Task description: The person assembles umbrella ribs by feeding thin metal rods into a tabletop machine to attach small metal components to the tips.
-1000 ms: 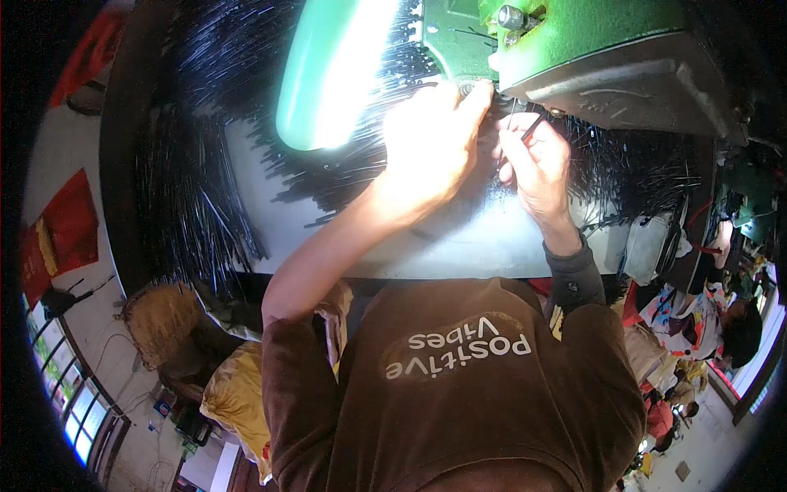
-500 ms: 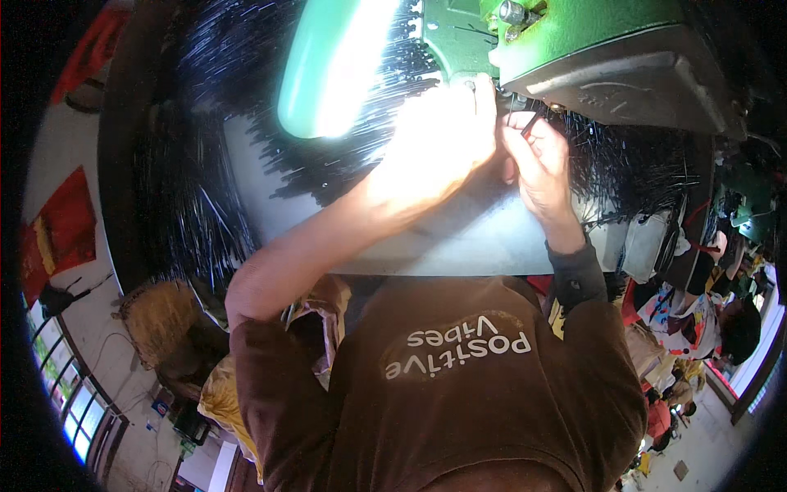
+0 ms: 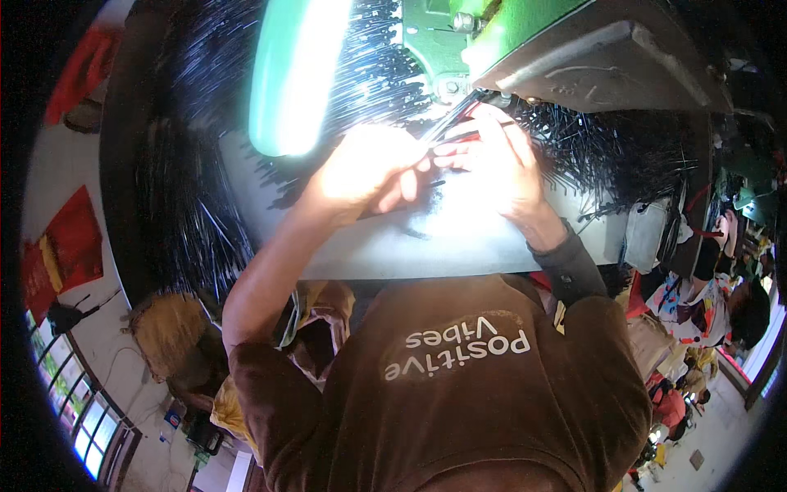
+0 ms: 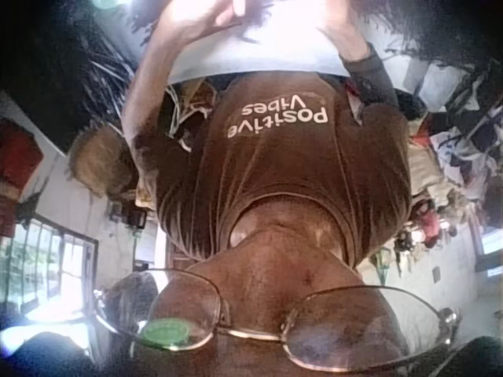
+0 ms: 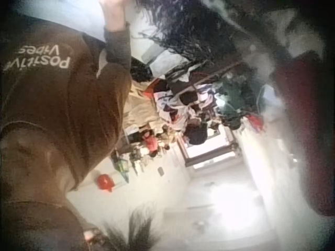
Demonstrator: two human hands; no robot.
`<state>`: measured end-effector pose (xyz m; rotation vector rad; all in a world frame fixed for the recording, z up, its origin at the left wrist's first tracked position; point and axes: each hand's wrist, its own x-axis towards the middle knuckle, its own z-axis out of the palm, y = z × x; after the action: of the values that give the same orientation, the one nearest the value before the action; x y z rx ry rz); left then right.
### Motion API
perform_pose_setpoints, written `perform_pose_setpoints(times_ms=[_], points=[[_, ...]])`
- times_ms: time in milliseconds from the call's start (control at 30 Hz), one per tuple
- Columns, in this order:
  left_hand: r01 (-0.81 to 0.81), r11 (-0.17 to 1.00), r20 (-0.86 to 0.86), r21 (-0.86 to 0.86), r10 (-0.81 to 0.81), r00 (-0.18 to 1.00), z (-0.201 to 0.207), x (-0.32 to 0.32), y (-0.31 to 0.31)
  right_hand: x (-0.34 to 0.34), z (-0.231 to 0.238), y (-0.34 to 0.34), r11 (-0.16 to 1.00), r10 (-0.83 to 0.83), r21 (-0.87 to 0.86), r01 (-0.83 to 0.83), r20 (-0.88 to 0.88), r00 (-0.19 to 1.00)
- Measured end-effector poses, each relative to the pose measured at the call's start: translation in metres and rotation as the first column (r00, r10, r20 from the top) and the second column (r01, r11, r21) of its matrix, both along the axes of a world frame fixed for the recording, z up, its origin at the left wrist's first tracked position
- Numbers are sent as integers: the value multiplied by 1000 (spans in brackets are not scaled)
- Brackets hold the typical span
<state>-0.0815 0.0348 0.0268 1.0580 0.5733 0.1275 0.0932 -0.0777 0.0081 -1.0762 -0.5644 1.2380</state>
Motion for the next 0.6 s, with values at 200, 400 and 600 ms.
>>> perform_pose_setpoints(times_ms=[200, 400, 600], points=[[75, 901, -198, 427, 13, 980, 11, -18, -6, 8, -5, 4, 987, 132, 36, -156, 378, 916], [-28, 990, -120, 139, 45, 992, 15, -19, -12, 8, 5, -9, 989, 125, -6, -148, 569, 813], [-135, 963, -140, 232, 170, 976, 9, -23, -30, 8, -18, -12, 990, 21, 133, -52, 228, 973]])
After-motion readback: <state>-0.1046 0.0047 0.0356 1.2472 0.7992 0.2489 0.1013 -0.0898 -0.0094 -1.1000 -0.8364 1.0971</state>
